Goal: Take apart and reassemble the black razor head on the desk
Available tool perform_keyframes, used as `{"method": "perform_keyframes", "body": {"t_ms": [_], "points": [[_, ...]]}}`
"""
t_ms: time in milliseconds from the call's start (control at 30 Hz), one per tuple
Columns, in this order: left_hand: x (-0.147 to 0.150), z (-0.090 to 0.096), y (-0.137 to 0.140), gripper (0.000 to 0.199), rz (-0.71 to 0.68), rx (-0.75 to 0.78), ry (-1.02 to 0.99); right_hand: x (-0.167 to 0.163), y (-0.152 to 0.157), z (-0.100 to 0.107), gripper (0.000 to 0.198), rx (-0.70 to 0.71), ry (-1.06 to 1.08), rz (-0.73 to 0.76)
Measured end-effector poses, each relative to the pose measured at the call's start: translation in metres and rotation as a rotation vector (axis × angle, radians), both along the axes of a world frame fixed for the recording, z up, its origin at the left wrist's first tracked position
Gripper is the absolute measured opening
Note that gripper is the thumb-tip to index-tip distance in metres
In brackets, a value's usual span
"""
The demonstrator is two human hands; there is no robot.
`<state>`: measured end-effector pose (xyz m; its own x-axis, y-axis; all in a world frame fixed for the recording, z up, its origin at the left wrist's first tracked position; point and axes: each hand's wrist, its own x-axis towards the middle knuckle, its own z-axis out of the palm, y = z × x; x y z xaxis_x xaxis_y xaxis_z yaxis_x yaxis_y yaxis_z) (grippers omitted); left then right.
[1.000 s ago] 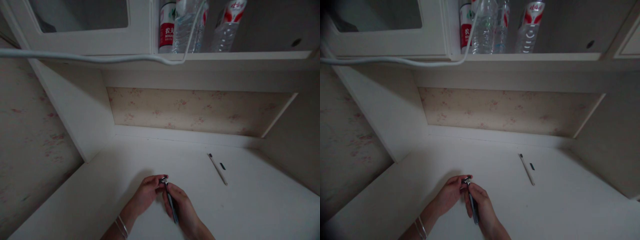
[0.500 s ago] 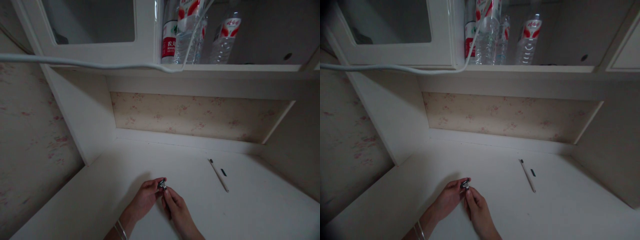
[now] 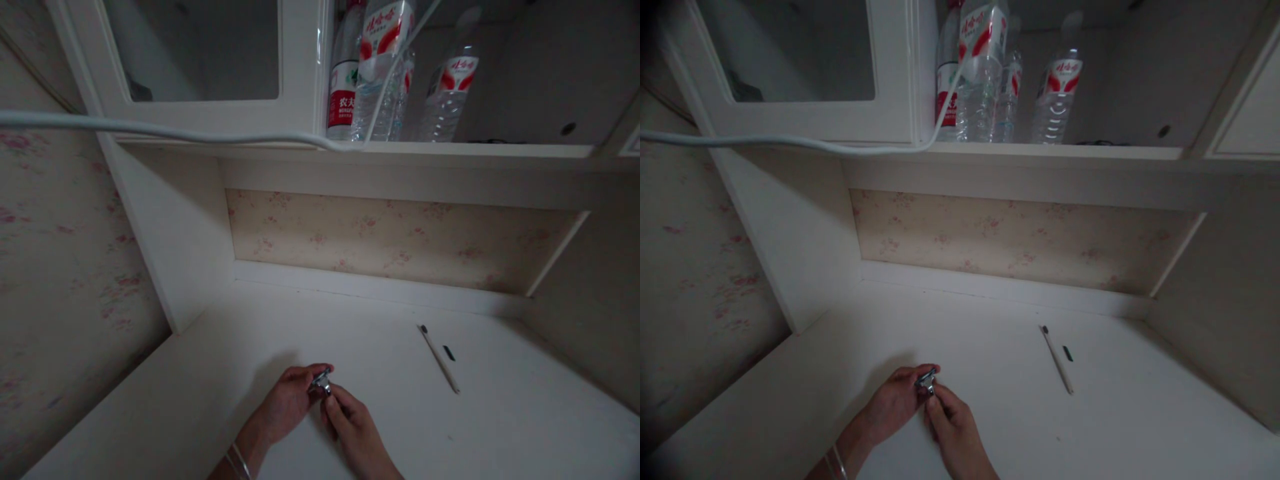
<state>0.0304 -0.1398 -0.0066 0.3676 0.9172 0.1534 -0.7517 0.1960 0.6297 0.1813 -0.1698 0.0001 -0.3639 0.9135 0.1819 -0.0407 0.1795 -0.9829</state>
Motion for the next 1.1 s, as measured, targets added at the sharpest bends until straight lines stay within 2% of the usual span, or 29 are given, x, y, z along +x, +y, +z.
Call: {"method": "perform_keyframes", "body": {"t_ms": [267,467,633,833,1000,1100], "points": [[-0.001,0.000,0.000,0.022,-0.003,-0.026,0.099,-0.001,-0.003,0.009,0.040,-0.024,0.078,0.080],[0.001,0.002,-0.001,0.030,0.003,-0.023,0.121,0.000,-0.003,0.006,0.036,-0.076,0.106,0.065],[0.002,0.001,0.000,0.034,0.037,-0.052,0.160,-0.004,-0.002,0.000,0.043,-0.205,0.212,0.076],[0.005,0.000,0.004,0.039,0.143,-0.073,0.239,-0.007,-0.001,-0.002,0.043,-0.314,0.330,0.032],[0.010,0.003,0.004,0.037,0.168,-0.076,0.254,-0.004,0.001,-0.001,0.047,-0.528,0.453,-0.011],[0.012,0.002,0.004,0.037,0.162,-0.060,0.265,-0.003,0.002,-0.001,0.044,-0.586,0.504,-0.011]]}}
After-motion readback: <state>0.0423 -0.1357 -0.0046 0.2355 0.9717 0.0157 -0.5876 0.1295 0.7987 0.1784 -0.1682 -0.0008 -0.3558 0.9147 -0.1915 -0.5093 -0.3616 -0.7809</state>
